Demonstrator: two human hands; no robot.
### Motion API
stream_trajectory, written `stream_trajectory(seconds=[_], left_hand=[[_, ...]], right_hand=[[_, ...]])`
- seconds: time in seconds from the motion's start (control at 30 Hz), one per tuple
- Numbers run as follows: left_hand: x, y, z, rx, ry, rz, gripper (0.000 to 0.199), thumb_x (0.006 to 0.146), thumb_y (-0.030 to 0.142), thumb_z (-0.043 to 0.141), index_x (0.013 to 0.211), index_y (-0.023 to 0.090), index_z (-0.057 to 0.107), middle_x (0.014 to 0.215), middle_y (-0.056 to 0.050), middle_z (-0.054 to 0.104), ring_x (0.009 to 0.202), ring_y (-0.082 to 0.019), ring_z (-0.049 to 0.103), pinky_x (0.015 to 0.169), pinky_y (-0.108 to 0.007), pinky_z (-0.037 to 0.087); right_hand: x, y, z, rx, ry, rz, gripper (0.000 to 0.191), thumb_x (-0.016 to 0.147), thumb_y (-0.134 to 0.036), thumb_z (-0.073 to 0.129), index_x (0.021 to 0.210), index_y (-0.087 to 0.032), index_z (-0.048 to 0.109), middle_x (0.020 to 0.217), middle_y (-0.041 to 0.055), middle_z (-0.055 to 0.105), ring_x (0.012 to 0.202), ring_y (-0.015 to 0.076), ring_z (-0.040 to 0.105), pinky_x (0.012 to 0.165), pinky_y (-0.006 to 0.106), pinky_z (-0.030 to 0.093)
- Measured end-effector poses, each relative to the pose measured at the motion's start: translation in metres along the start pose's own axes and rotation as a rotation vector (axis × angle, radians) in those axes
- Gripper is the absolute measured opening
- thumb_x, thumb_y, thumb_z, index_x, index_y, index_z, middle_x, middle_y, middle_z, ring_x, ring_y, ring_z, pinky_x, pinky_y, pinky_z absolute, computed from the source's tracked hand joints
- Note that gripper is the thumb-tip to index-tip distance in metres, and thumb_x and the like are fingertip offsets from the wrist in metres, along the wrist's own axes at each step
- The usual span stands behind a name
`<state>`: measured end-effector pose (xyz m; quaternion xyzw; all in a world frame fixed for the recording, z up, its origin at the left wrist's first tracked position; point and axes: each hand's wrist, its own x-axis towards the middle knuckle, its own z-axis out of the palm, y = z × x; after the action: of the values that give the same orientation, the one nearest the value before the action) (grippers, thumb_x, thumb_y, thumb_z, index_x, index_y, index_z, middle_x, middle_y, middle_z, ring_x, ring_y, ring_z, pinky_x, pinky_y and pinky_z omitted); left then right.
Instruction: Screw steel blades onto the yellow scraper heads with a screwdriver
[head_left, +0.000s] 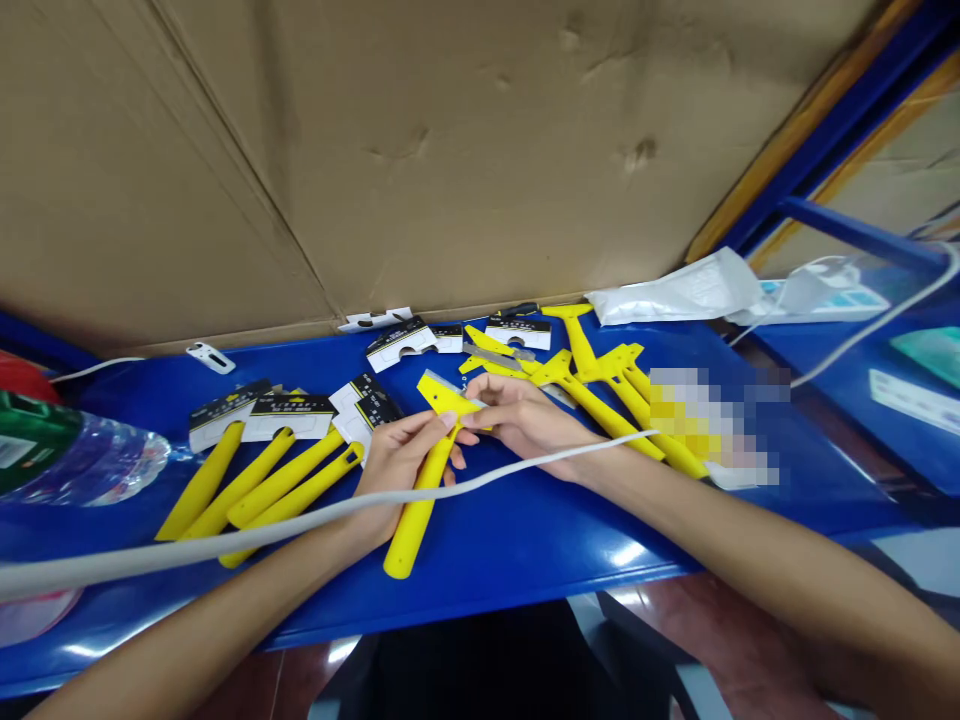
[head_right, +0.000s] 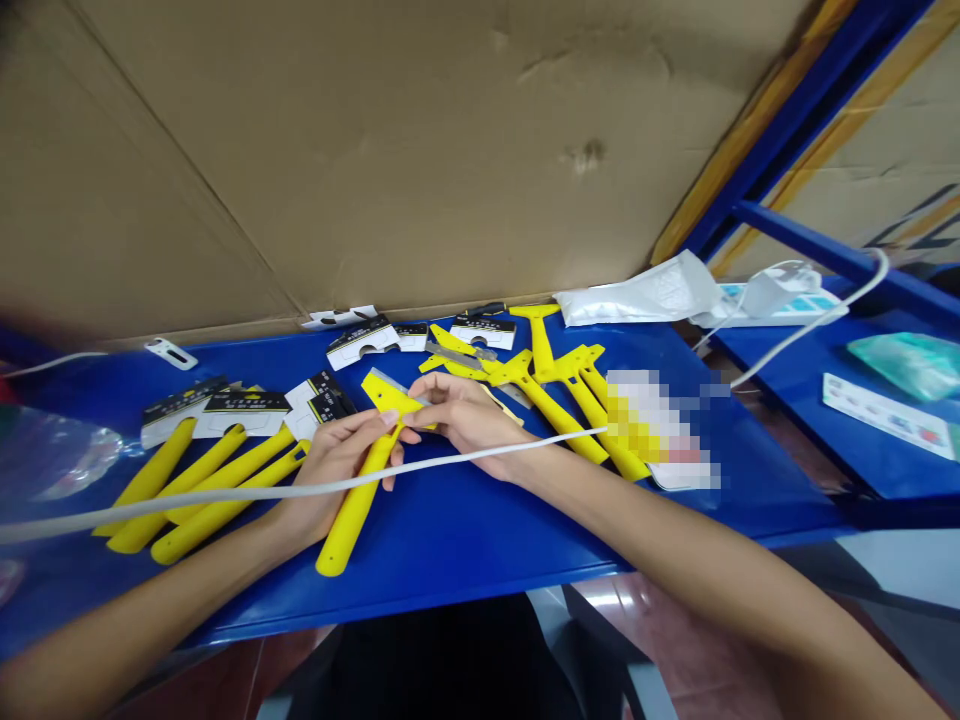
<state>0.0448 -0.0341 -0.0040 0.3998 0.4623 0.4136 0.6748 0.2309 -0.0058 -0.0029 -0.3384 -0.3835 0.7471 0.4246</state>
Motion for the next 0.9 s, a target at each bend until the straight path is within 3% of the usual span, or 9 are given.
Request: stream_trajectory(seconds=[0.1,0.17,0.27,0.37,0.43,0.53,0.67,0.9], left_hand=[[-0.001,-0.003,-0.001,-0.003,0.0,0.021,0.033,0.085,0.046,0.086,0.089,0.014,0.08,0.076,-0.008,0.074,0.053,-0.014,0.062,0.048,-0.025,0.054],[0.0,-0.005,-0.003,-0.001,-0.011,0.02,0.033,0.089,0.047,0.083,0.09,0.014,0.079,0.07,-0.005,0.07,0.05,-0.013,0.06,0.046,-0.024,0.051],[0.001,-0.005,-0.007,-0.003,-0.011,0.031,0.033,0.092,0.048,0.08,0.088,0.015,0.075,0.07,-0.004,0.068,0.048,-0.011,0.057,0.044,-0.022,0.046],[0.004,-0.003,-0.009,-0.029,0.028,0.085,0.032,0.09,0.046,0.082,0.084,0.017,0.071,0.077,-0.005,0.071,0.052,-0.011,0.058,0.045,-0.023,0.047],[0.006,-0.001,-0.01,-0.022,0.05,0.128,0.032,0.089,0.046,0.082,0.082,0.017,0.069,0.078,-0.005,0.071,0.053,-0.011,0.058,0.046,-0.023,0.049],[0.008,0.002,-0.013,0.001,0.075,0.177,0.033,0.087,0.046,0.082,0.081,0.017,0.067,0.079,-0.005,0.071,0.052,-0.011,0.058,0.046,-0.024,0.049],[0.009,0.004,-0.016,0.015,0.073,0.182,0.033,0.088,0.046,0.081,0.081,0.017,0.067,0.076,-0.004,0.07,0.051,-0.012,0.059,0.046,-0.024,0.048],[0.009,0.001,-0.017,-0.007,0.033,0.193,0.036,0.09,0.048,0.08,0.078,0.016,0.069,0.068,-0.003,0.066,0.048,-0.011,0.055,0.045,-0.023,0.047]], right_hand=[[0.001,0.003,-0.001,-0.049,-0.033,-0.039,0.038,0.067,-0.024,0.092,0.091,-0.023,0.063,0.082,-0.0038,0.064,0.076,0.0154,0.061,0.077,0.031,0.051],[0.004,0.005,-0.005,-0.198,-0.043,-0.144,0.031,0.079,-0.032,0.087,0.095,-0.023,0.063,0.089,-0.0012,0.066,0.08,0.0167,0.063,0.082,0.034,0.053],[0.011,0.002,-0.017,-0.639,0.052,-0.446,0.018,0.1,-0.04,0.066,0.102,-0.022,0.062,0.101,0.0049,0.069,0.093,0.0203,0.066,0.089,0.037,0.054],[0.017,-0.007,-0.034,-1.194,0.124,-0.68,0.013,0.104,-0.025,0.053,0.112,-0.021,0.063,0.119,0.0123,0.07,0.113,0.0264,0.065,0.105,0.044,0.051],[0.02,-0.014,-0.045,-1.431,0.106,-0.693,0.02,0.1,-0.016,0.053,0.115,-0.019,0.065,0.125,0.015,0.07,0.122,0.0297,0.063,0.111,0.047,0.047],[0.022,-0.021,-0.055,-1.581,0.057,-0.614,0.021,0.094,-0.013,0.058,0.111,-0.019,0.068,0.119,0.0125,0.072,0.114,0.029,0.066,0.106,0.044,0.051],[0.019,-0.022,-0.052,-1.608,-0.092,-0.583,0.015,0.097,-0.021,0.065,0.11,-0.02,0.072,0.122,0.0113,0.072,0.119,0.029,0.066,0.109,0.046,0.049],[0.014,-0.016,-0.041,-1.647,-0.126,-0.588,0.013,0.102,-0.031,0.073,0.111,-0.023,0.077,0.126,0.0116,0.07,0.128,0.0324,0.062,0.114,0.057,0.041]])
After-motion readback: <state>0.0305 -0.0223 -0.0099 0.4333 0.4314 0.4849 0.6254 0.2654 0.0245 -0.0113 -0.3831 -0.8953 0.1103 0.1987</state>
